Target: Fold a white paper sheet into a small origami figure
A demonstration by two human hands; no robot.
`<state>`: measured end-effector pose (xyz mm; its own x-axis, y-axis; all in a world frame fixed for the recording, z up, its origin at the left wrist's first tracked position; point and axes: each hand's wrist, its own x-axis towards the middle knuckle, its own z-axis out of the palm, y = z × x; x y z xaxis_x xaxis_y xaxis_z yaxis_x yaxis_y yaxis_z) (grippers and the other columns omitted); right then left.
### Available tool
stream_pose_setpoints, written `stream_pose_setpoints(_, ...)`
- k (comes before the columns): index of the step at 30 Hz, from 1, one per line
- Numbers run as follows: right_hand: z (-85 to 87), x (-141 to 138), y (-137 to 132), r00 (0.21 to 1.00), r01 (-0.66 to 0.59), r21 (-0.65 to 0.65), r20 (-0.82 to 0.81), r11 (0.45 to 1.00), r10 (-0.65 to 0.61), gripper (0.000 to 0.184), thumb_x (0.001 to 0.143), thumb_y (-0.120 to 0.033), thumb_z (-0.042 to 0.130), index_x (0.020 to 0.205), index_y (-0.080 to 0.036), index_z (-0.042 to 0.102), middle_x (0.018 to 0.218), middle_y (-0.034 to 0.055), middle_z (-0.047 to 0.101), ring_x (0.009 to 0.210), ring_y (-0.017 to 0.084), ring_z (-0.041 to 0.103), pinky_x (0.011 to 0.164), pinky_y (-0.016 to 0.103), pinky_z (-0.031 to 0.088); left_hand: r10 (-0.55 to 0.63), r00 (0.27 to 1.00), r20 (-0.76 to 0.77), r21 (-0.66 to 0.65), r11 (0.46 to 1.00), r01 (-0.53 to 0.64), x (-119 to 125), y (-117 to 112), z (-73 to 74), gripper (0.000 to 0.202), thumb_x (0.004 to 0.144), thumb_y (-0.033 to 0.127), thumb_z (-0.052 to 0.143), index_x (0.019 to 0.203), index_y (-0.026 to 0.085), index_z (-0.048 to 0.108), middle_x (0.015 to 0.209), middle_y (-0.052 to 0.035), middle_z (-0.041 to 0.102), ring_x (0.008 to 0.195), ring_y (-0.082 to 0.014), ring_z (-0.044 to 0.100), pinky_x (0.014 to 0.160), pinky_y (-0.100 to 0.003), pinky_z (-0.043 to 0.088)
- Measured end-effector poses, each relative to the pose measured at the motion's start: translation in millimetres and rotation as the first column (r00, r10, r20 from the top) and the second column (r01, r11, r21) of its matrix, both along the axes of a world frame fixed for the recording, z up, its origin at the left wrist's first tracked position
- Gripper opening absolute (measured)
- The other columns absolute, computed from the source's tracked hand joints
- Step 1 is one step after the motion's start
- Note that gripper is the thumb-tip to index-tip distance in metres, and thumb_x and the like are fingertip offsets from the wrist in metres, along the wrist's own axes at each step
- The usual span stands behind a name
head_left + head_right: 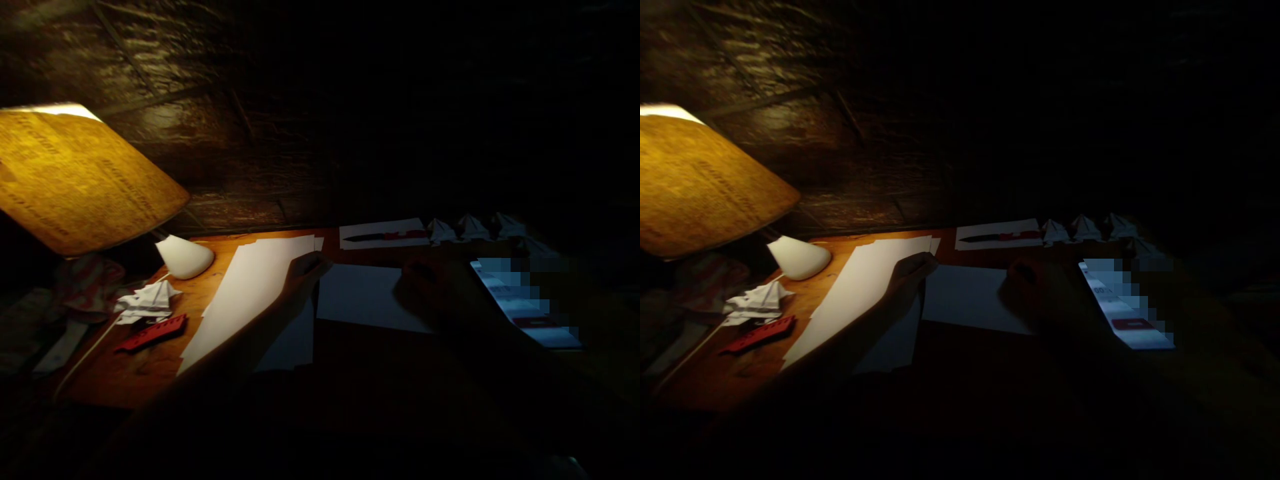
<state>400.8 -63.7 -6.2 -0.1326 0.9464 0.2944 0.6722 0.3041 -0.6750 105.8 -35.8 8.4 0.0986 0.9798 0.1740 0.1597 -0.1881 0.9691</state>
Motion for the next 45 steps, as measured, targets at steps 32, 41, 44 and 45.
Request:
stream_pose_setpoints(32, 11.0, -3, -3, 0.989, 0.033, -0.114, -0.140, 0.993, -0.049, 0.025, 0.092, -0.042, 0.059, 0.087, -0.023, 0.075, 0.088, 0.0064, 0.078, 0.081, 0.025, 0.070, 0.069, 0.036, 0.050, -0.070, 0.994, -0.083, -0.003, 0.998, 0.070, -1, 0, -0.5, 0.027, 0.073, 0.040, 0.078, 0.066, 0.018, 0.063, 0.064, 0.0021, 0.049, 0.063, -0.0127, 0.042, 0.059, -0.027, 0.029)
stream_pose_setpoints(41, 2.2, -1, 4, 0.967, 0.061, -0.120, -0.238, 0.991, -0.088, 0.020, 0.089, -0.037, 0.061, 0.085, -0.023, 0.075, 0.086, 0.0049, 0.078, 0.079, 0.023, 0.071, 0.068, 0.034, 0.051, -0.077, 0.997, -0.020, -0.045, 0.996, 0.076, 0, 3, -0.4, 0.034, 0.071, 0.036, 0.078, 0.058, 0.018, 0.053, 0.061, 0.0036, 0.044, 0.062, -0.0122, 0.041, 0.061, -0.027, 0.029)
stream_pose_setpoints(44, -2.1, 2, 7, 0.959, 0.033, -0.118, -0.275, 0.992, -0.065, 0.020, 0.089, -0.037, 0.062, 0.087, -0.023, 0.076, 0.090, 0.0050, 0.079, 0.082, 0.024, 0.072, 0.072, 0.036, 0.053, -0.074, 0.997, -0.011, -0.048, 0.996, 0.073, 1, 2, 0.9, 0.032, 0.071, 0.035, 0.078, 0.059, 0.018, 0.054, 0.061, 0.0038, 0.045, 0.062, -0.0120, 0.042, 0.061, -0.027, 0.029)
stream_pose_setpoints(45, -2.9, 3, 7, 0.959, 0.029, -0.117, -0.275, 0.993, -0.060, 0.021, 0.089, -0.038, 0.062, 0.087, -0.023, 0.076, 0.089, 0.0049, 0.079, 0.081, 0.024, 0.072, 0.073, 0.037, 0.053, -0.071, 0.997, -0.013, -0.047, 0.996, 0.070, 1, 1, 1.5, 0.031, 0.071, 0.035, 0.078, 0.059, 0.018, 0.055, 0.062, 0.0037, 0.046, 0.062, -0.0120, 0.042, 0.061, -0.027, 0.029)
